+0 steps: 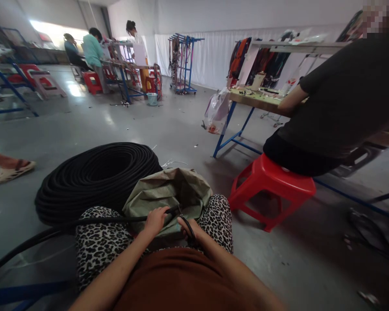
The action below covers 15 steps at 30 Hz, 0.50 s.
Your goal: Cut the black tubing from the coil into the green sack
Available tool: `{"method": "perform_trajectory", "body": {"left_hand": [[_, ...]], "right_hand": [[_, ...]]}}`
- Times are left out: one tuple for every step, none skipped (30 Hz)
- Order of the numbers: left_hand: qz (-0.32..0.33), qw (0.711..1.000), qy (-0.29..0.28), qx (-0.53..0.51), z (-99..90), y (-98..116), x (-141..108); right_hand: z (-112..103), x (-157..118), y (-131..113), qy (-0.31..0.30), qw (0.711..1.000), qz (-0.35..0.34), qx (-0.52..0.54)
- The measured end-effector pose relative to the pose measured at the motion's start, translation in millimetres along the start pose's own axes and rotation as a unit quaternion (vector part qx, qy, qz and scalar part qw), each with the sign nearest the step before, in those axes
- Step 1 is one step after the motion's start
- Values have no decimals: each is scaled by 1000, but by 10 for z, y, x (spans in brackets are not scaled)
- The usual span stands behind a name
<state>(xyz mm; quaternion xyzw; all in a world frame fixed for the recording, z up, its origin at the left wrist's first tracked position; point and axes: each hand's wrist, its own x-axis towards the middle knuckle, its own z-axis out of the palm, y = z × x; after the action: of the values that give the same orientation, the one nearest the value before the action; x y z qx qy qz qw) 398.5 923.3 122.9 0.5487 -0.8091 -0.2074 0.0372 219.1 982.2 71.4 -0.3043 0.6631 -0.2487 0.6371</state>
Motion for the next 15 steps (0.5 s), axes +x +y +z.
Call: {"method": "perform_trajectory", "body": {"left_hand": [[-1, 1000, 0, 0, -1, 3, 2], [-2, 1000, 1, 2, 0, 5, 5], [-3, 1000, 1, 3, 3, 8, 9], [-4, 1000, 0, 5, 8, 9, 12], [-6, 1000, -1, 5, 14, 10, 16], [-6, 1000, -1, 4, 21, 10, 19], [-6, 1000, -1, 3, 28, 10, 22], [-5, 1000, -1, 1, 36, 9, 24], [-4, 1000, -1, 0, 43, 8, 27], [-3, 1000, -1, -1, 49, 6, 29], [-2, 1000, -2, -1, 55, 4, 31], [-2, 1000, -3, -1, 60, 3, 34], [-2, 1000, -4, 1, 65, 1, 36], [-1, 1000, -6, 3, 68, 1, 39], [1, 1000, -9, 5, 71, 2, 40]], "right_hand": [[-2, -10, -5, 5, 1000, -7, -13], [-5, -18, -9, 10, 999, -16, -27], [-7, -22, -10, 16, 999, -25, -42], [-9, -24, -9, 23, 998, -34, -54], [-10, -21, -5, 30, 997, -41, -63], [-11, -17, 1, 35, 996, -46, -71], [-12, -10, 8, 38, 995, -51, -80], [-13, -2, 17, 40, 994, -54, -90], [-14, 5, 25, 43, 992, -57, -102], [-15, 12, 33, 46, 990, -63, -114], [-18, 19, 39, 49, 988, -70, -126], [-20, 26, 45, 53, 986, -76, -136], [-23, 33, 48, 60, 984, -80, -145], [-26, 40, 51, 66, 982, -83, -155], [-29, 47, 52, 72, 980, -85, -165]]}}
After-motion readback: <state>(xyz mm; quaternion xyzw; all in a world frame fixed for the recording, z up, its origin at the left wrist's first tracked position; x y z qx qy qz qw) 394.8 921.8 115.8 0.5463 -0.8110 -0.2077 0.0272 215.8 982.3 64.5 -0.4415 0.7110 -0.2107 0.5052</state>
